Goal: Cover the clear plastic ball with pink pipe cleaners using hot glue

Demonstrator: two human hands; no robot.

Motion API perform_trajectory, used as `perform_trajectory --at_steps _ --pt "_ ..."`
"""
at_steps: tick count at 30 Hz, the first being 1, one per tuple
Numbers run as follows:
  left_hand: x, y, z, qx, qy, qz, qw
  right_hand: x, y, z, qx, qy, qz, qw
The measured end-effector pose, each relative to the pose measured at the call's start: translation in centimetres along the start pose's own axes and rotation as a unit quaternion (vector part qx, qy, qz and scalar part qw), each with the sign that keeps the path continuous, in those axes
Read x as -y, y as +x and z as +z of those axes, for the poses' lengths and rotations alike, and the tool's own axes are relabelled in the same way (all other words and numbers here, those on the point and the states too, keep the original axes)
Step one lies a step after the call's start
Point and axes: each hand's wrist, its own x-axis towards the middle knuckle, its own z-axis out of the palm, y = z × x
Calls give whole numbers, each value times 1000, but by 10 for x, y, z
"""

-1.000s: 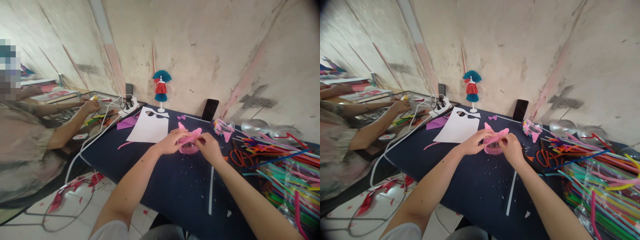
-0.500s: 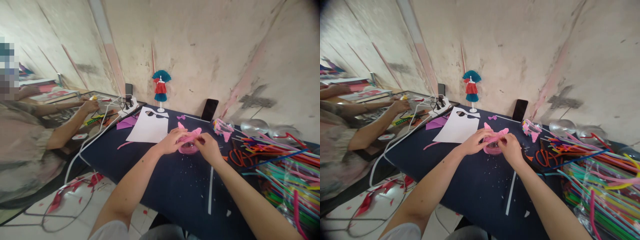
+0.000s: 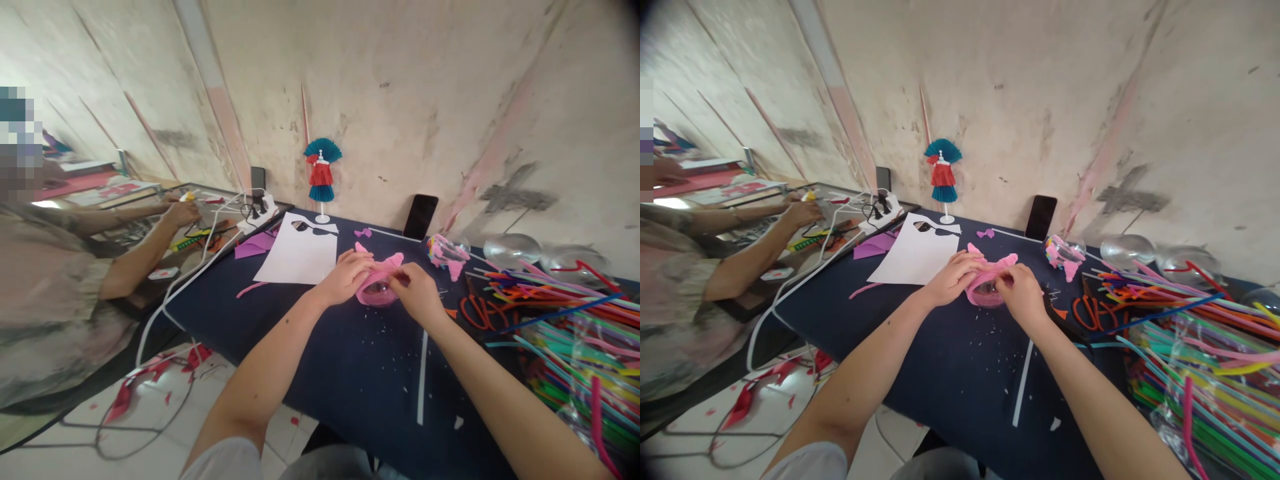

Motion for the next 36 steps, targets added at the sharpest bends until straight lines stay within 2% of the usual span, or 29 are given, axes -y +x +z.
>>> perform_trajectory --at_steps 5,10,15,22,28,36 --pt "-4 0 0 -12 14 -19 1000 -2 -1 2 -7 0 -18 1000" --pt "-7 1 2 -32 20 -5 999 -2 -2 4 -16 3 -20 1000" --pt "-6 1 6 -65 34 18 997 1 -4 5 -23 -11 -36 999" --pt "-8 2 18 -118 55 -6 991 3 -4 5 -18 -18 -43 999" --pt "-8 2 22 -141 53 -5 989 6 -3 2 -5 -10 -25 1000" --pt "-9 4 20 -135 31 -46 989 2 0 -2 17 58 20 998"
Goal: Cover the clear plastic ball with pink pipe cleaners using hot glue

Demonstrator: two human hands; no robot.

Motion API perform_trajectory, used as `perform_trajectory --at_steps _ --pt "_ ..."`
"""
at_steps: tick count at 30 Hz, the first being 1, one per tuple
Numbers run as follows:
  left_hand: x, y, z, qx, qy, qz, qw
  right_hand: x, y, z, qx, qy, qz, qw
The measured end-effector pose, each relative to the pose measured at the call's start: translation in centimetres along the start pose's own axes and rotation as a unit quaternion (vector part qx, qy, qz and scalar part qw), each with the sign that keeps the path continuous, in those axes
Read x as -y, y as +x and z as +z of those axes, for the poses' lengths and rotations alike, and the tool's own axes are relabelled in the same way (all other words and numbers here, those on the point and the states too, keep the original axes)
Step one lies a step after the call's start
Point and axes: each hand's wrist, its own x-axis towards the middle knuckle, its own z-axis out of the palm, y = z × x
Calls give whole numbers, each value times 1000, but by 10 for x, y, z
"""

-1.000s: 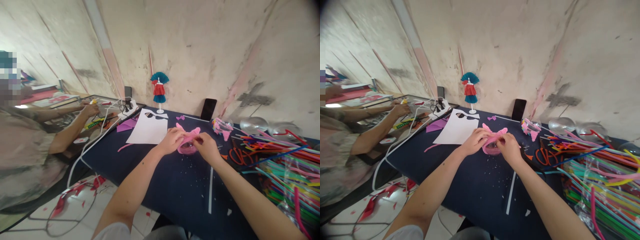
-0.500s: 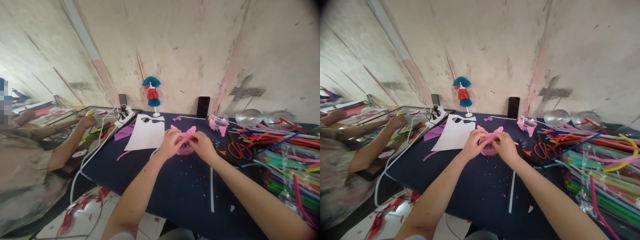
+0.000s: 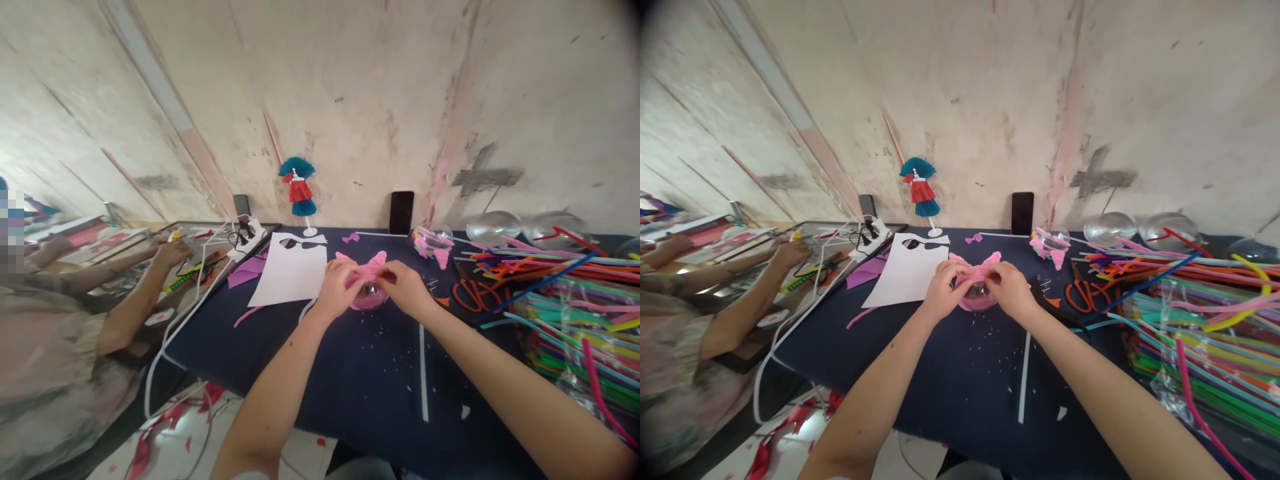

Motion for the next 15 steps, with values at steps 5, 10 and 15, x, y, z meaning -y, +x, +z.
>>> perform_trajectory --at_steps 5,10,15 --pt "4 0 -2 -5 -21 -16 1000 -5 1 -3 7 -2 33 999" --pt "6 -1 -3 -6 -29 -9 1000 -7 -1 -1 13 4 50 999" --pt "8 -1 -4 -3 -35 -2 999 -7 -1 1 13 28 62 998"
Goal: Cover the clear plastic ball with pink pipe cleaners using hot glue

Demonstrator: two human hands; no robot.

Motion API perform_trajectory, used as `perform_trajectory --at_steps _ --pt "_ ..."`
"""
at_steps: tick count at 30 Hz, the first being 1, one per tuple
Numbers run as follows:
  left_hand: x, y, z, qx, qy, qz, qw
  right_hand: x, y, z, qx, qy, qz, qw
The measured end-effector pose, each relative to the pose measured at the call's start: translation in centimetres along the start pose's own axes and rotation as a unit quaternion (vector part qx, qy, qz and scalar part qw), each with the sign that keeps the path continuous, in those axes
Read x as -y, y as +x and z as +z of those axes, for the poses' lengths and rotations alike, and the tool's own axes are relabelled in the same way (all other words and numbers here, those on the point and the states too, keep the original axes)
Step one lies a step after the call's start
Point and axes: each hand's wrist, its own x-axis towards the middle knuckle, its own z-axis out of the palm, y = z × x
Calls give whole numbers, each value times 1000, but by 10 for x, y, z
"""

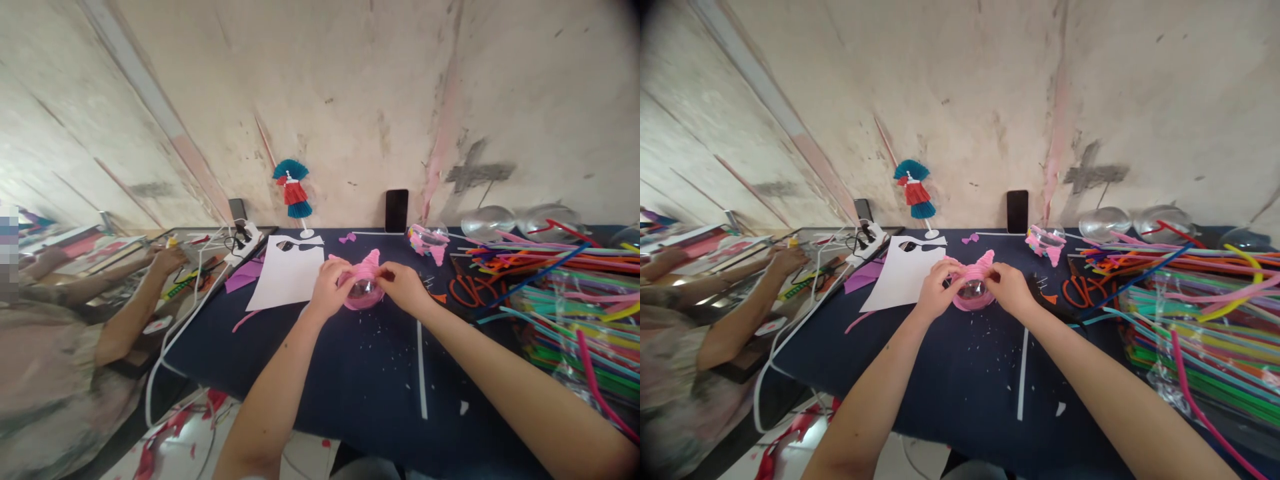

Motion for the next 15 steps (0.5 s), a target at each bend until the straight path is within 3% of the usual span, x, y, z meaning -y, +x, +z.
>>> perform_trajectory --at_steps 15 --pt "-6 7 -5 20 53 9 998 1 2 2 4 76 40 996"
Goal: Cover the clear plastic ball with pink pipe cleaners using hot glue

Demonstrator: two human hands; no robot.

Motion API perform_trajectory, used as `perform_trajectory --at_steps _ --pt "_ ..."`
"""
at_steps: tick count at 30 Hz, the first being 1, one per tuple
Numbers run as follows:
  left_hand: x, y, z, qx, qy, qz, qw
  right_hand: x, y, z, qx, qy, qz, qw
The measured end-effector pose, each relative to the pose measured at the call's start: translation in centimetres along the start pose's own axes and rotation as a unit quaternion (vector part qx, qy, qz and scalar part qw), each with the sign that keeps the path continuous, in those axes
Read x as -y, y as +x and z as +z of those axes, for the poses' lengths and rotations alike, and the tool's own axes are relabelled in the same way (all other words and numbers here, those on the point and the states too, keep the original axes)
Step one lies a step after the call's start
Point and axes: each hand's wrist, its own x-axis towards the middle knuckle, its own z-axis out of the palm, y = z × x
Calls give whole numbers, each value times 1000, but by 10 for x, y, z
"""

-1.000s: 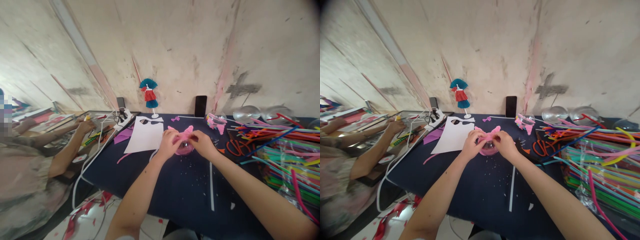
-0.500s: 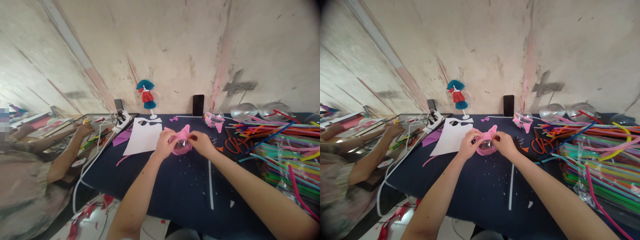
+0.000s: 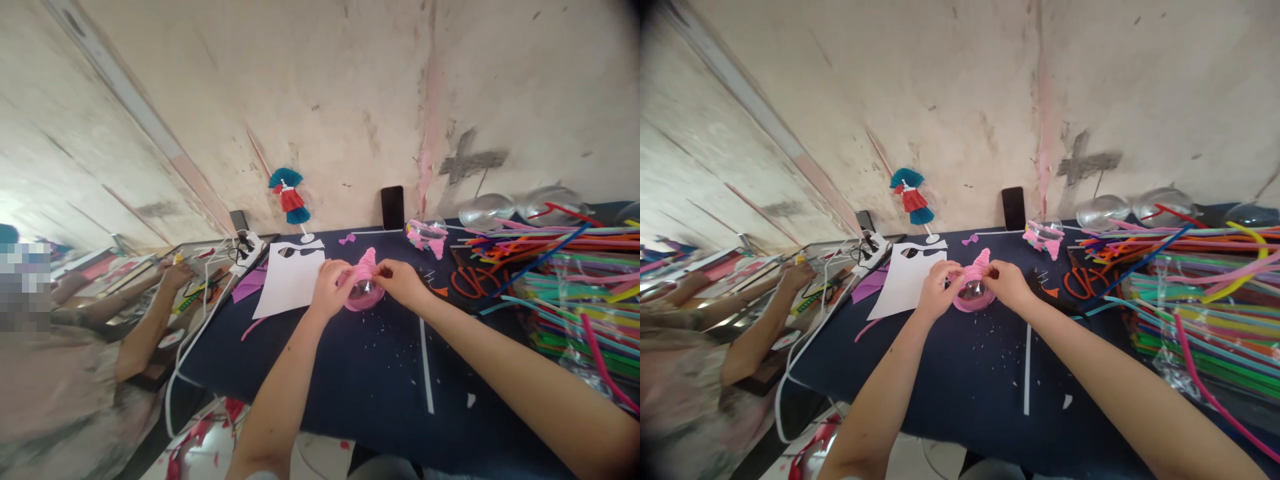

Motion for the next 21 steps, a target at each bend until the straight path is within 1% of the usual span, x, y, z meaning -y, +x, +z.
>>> perform_trajectory --at_steps 5,8,14,21 --pt "-9 16 3 43 56 9 997 0 0 0 3 7 4 1000" --pt "-11 22 7 52 88 4 995 -1 0 1 1 8 0 1000" --pt "-11 23 11 50 76 -5 996 -5 1 3 -3 15 -6 1000" --pt "-13 22 8 85 84 -25 993 -6 2 -2 17 25 4 1000"
